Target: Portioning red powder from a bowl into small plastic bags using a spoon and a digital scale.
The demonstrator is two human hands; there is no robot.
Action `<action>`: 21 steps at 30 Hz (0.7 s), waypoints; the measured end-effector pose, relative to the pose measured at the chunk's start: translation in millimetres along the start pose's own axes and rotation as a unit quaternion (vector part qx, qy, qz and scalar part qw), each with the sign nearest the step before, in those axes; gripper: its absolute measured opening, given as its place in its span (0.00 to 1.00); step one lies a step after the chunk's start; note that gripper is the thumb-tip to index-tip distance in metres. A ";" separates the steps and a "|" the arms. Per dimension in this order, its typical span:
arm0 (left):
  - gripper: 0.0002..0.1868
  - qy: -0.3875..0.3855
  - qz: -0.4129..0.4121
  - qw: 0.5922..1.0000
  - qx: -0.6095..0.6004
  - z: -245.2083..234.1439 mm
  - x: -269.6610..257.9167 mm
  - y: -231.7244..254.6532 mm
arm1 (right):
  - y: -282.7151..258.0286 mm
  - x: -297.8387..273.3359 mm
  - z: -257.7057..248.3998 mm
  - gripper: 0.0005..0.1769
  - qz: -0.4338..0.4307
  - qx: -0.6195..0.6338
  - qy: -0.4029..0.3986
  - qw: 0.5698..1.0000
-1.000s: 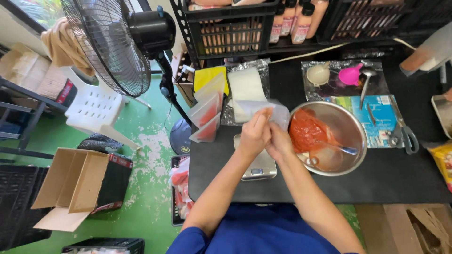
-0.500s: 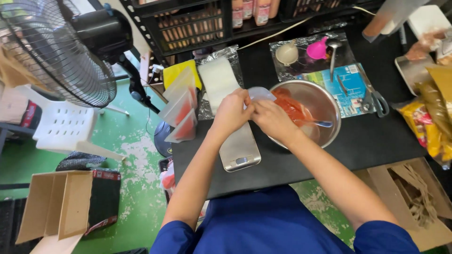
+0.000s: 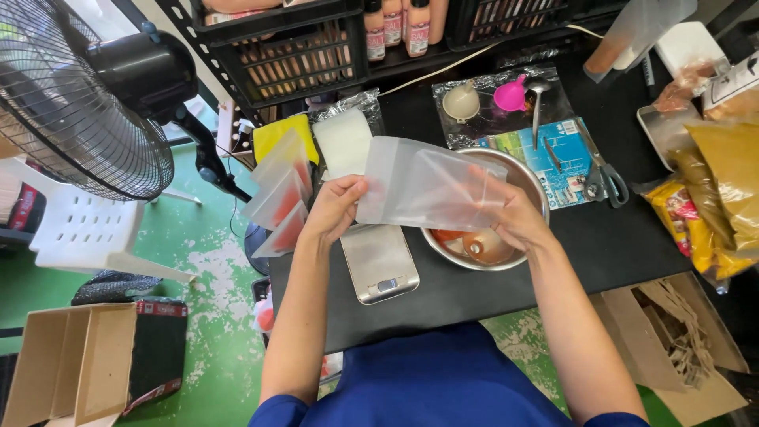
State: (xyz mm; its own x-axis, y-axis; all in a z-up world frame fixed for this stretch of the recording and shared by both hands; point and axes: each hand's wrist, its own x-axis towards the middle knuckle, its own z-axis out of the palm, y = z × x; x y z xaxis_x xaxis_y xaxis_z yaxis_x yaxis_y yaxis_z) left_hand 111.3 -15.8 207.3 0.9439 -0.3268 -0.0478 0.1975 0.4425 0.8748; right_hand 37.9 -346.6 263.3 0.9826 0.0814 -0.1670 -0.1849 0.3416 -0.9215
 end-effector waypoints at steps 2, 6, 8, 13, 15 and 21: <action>0.13 -0.020 -0.010 0.999 -0.024 5.9 -2.2 -1.5 | -0.2 -0.9 0.6 0.41 0.005 0.010 -0.003 1.000; 0.16 -0.055 -0.023 0.997 -0.054 14.3 0.7 -3.5 | 7.9 2.7 -4.8 0.41 0.017 0.026 -0.004 1.000; 0.17 -0.050 -0.024 0.997 -0.062 7.7 3.7 -13.6 | 8.9 3.7 -4.5 0.40 0.018 0.028 -0.006 0.999; 0.15 -0.022 -0.053 0.994 -0.095 -10.1 12.9 -39.9 | 11.1 9.7 -10.2 0.41 0.019 0.044 -0.016 0.999; 0.10 0.007 -0.055 0.991 -0.124 -9.1 13.0 -44.8 | 14.8 12.5 -13.1 0.40 0.022 0.045 -0.013 0.999; 0.17 -0.058 0.036 0.988 0.137 42.6 -6.4 27.9 | 13.2 13.2 -17.9 0.39 0.024 0.030 -0.018 0.999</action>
State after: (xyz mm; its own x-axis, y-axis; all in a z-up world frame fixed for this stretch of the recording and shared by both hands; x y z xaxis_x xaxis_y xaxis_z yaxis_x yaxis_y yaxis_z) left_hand 99.5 -37.0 252.6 0.9130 -0.4034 0.0613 0.0370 0.2314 0.9722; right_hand 48.7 -357.8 242.7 0.9714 0.1332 -0.1968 -0.2340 0.3910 -0.8902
